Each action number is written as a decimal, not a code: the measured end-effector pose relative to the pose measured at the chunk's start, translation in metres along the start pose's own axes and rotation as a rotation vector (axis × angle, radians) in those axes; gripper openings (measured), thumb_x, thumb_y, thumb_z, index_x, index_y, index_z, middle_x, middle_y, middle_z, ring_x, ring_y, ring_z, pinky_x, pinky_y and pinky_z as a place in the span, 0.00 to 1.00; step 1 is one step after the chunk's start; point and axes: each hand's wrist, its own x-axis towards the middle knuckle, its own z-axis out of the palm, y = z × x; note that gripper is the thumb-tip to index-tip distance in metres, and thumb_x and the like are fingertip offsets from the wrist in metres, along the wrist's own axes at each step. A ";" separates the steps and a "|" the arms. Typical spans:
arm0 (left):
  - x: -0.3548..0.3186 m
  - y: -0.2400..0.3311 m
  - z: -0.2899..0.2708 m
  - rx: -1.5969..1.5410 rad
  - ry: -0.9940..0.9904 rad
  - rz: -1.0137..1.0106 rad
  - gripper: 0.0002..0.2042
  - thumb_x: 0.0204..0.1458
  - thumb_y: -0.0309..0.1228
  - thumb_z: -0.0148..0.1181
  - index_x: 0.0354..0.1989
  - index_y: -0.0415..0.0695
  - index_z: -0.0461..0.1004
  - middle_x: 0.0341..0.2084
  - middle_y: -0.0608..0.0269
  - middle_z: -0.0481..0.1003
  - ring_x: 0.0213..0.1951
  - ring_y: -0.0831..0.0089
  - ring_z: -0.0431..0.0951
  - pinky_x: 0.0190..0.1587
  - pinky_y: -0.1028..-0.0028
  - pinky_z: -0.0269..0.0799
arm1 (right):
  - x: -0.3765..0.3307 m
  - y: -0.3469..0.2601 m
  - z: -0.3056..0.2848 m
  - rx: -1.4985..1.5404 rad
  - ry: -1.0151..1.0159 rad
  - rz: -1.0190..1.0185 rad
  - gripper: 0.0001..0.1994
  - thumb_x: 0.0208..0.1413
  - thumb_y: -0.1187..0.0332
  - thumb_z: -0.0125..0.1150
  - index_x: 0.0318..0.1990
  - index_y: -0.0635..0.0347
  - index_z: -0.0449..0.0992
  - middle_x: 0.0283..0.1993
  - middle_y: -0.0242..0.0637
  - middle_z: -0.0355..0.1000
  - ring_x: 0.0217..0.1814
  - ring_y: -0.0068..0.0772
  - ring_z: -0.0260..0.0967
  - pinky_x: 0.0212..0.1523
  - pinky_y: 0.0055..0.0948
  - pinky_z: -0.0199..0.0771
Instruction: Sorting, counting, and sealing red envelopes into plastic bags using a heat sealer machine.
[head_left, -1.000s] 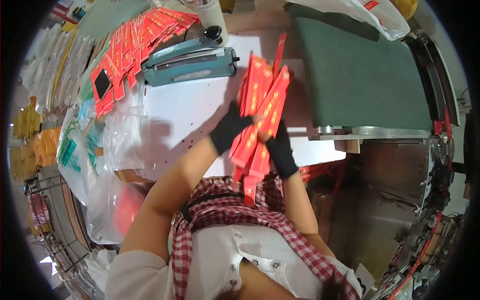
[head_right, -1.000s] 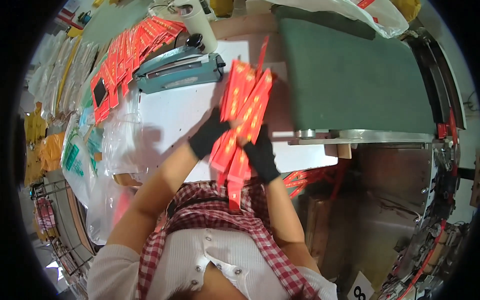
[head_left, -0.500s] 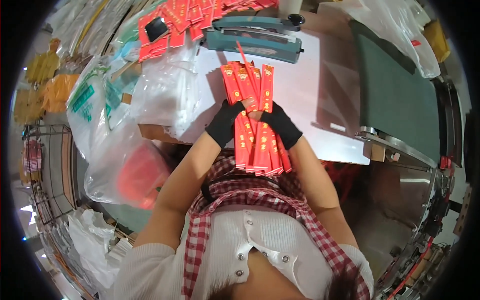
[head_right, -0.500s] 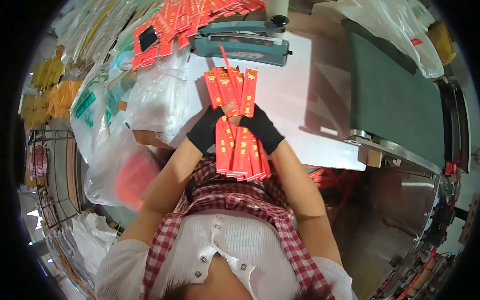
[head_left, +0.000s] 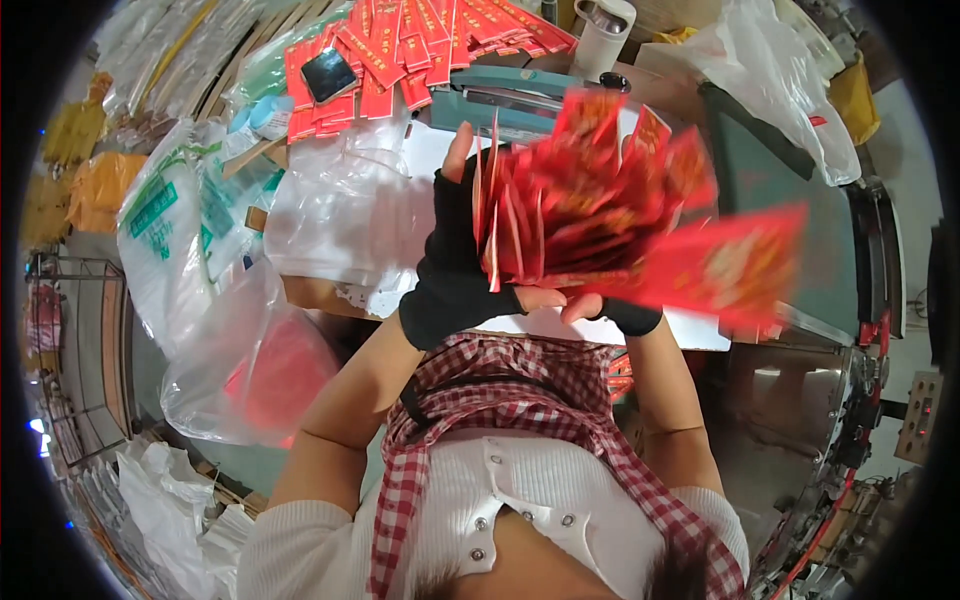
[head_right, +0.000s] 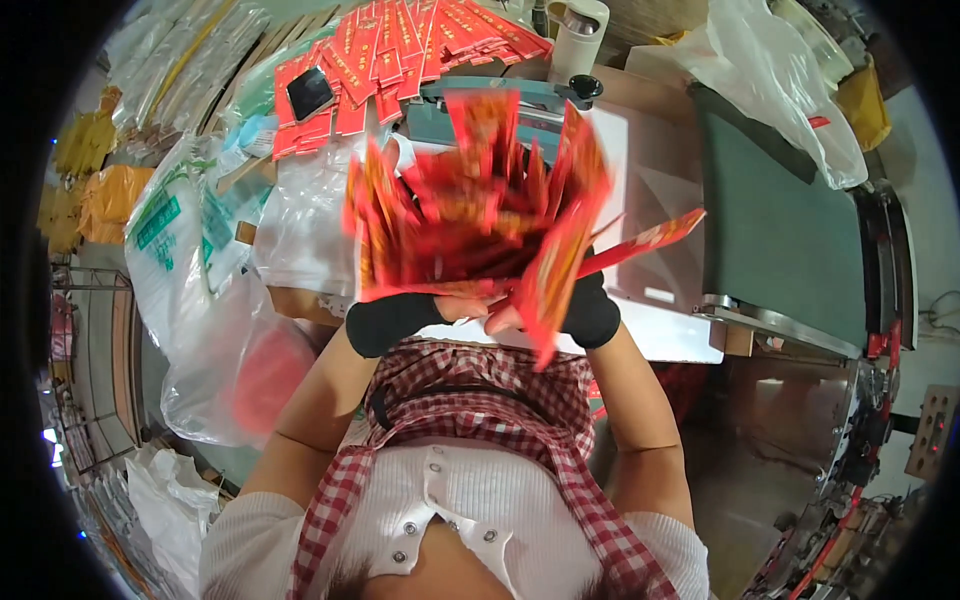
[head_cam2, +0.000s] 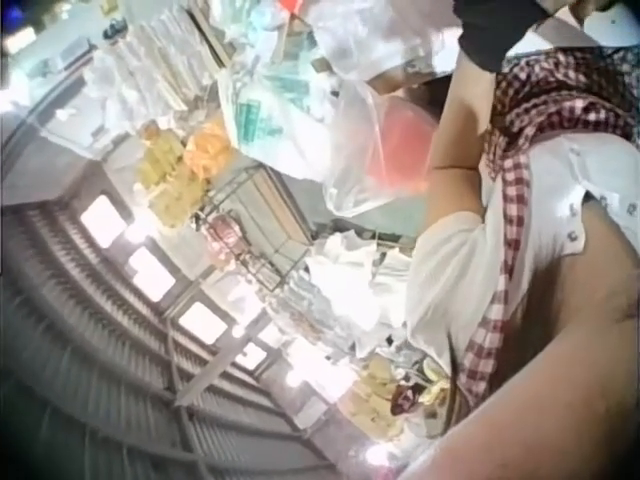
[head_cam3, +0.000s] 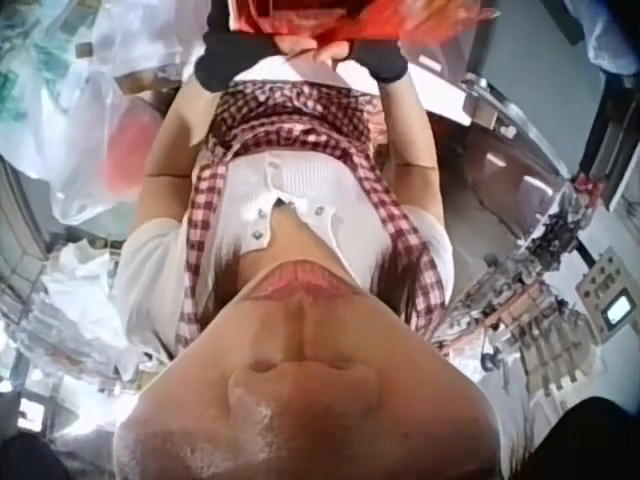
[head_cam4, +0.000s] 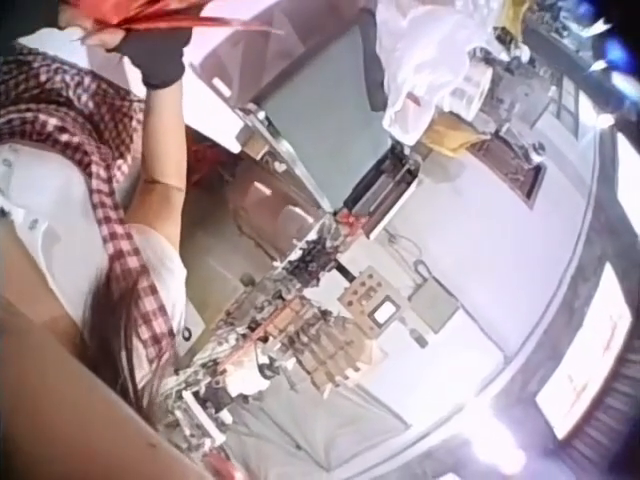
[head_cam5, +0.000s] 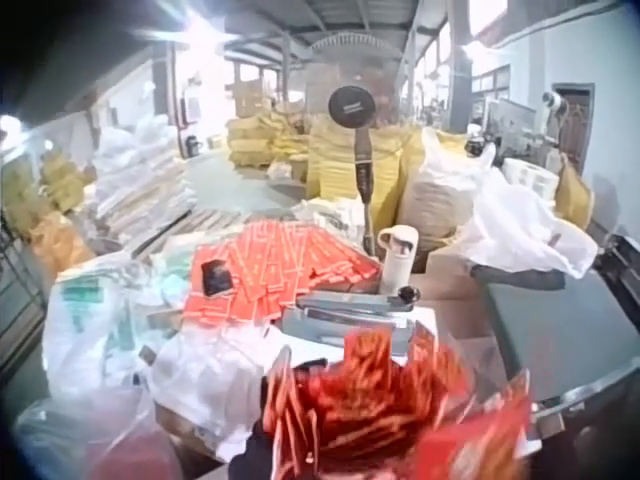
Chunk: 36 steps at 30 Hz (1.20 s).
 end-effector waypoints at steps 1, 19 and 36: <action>0.004 -0.004 -0.003 0.021 0.028 0.226 0.72 0.20 0.42 0.84 0.71 0.46 0.30 0.64 0.53 0.53 0.62 0.62 0.62 0.64 0.63 0.59 | 0.022 -0.023 0.008 0.245 0.086 -0.149 0.74 0.19 0.55 0.86 0.71 0.61 0.32 0.66 0.46 0.55 0.65 0.41 0.57 0.65 0.40 0.58; 0.055 -0.010 -0.021 -0.053 -0.048 0.175 0.74 0.13 0.42 0.85 0.69 0.40 0.31 0.66 0.52 0.50 0.64 0.62 0.58 0.64 0.63 0.57 | 0.063 -0.030 0.004 0.446 0.167 -0.126 0.73 0.28 0.59 0.84 0.71 0.61 0.22 0.72 0.52 0.43 0.70 0.43 0.52 0.67 0.39 0.54; 0.009 -0.055 -0.039 -0.636 -0.087 -0.233 0.30 0.44 0.39 0.64 0.56 0.39 0.65 0.45 0.58 0.74 0.47 0.70 0.76 0.50 0.71 0.73 | 0.069 -0.027 0.059 0.438 0.142 0.260 0.22 0.51 0.69 0.66 0.54 0.64 0.73 0.45 0.35 0.75 0.49 0.24 0.69 0.55 0.27 0.66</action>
